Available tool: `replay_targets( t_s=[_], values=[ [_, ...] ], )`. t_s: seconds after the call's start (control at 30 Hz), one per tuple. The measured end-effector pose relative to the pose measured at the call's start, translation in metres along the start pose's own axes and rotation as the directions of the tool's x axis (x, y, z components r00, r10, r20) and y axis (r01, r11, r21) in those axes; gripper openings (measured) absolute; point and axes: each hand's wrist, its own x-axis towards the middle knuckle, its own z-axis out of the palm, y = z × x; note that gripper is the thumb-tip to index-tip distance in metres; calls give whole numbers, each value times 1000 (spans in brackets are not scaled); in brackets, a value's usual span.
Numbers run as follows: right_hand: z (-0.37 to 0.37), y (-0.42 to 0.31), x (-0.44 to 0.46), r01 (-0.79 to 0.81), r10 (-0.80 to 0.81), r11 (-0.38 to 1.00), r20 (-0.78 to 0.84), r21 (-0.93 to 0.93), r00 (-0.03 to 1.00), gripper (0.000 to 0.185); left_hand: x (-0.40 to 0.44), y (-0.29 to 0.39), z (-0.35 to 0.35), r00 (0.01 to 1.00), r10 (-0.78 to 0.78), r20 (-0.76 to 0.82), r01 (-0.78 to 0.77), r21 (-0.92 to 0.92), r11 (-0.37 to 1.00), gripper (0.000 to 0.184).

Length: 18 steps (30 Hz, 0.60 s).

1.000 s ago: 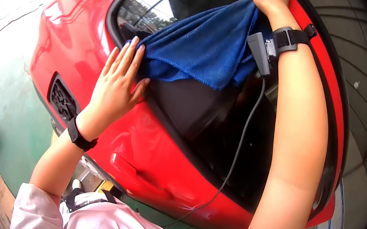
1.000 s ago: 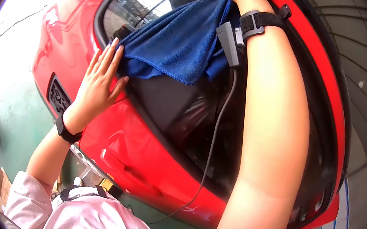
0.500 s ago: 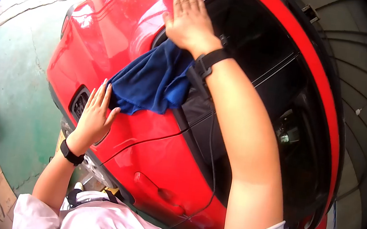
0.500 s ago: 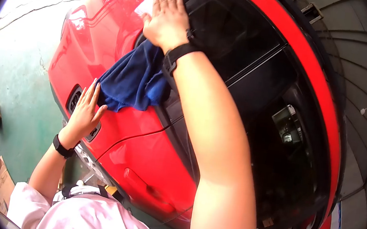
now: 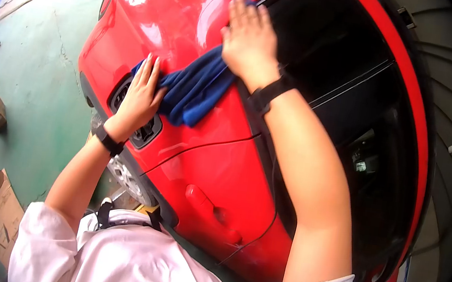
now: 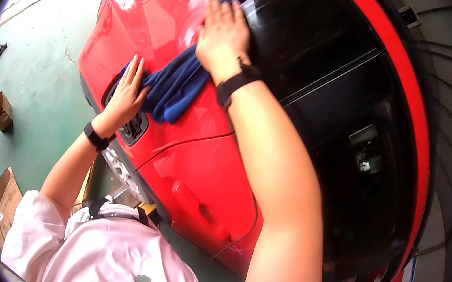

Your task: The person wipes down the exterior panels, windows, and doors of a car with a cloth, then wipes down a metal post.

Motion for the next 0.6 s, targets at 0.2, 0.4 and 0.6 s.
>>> replay_targets(
  t_s=[0.2, 0.4, 0.6],
  values=[
    [-17, 145, 34, -447, 445, 890, -44, -86, 895, 62, 61, 63, 17, 973, 138, -185, -151, -60, 987, 64],
    [-10, 252, -14, -588, 598, 799, 61, -122, 799, 67, 101, 120, 38, 904, 389, -179, -343, 242, 908, 63],
    [-2, 265, -143, -386, 412, 908, -183, 161, 893, 75, 35, 150, 61, 889, 451, -84, -445, 78, 892, 62]
  ],
)
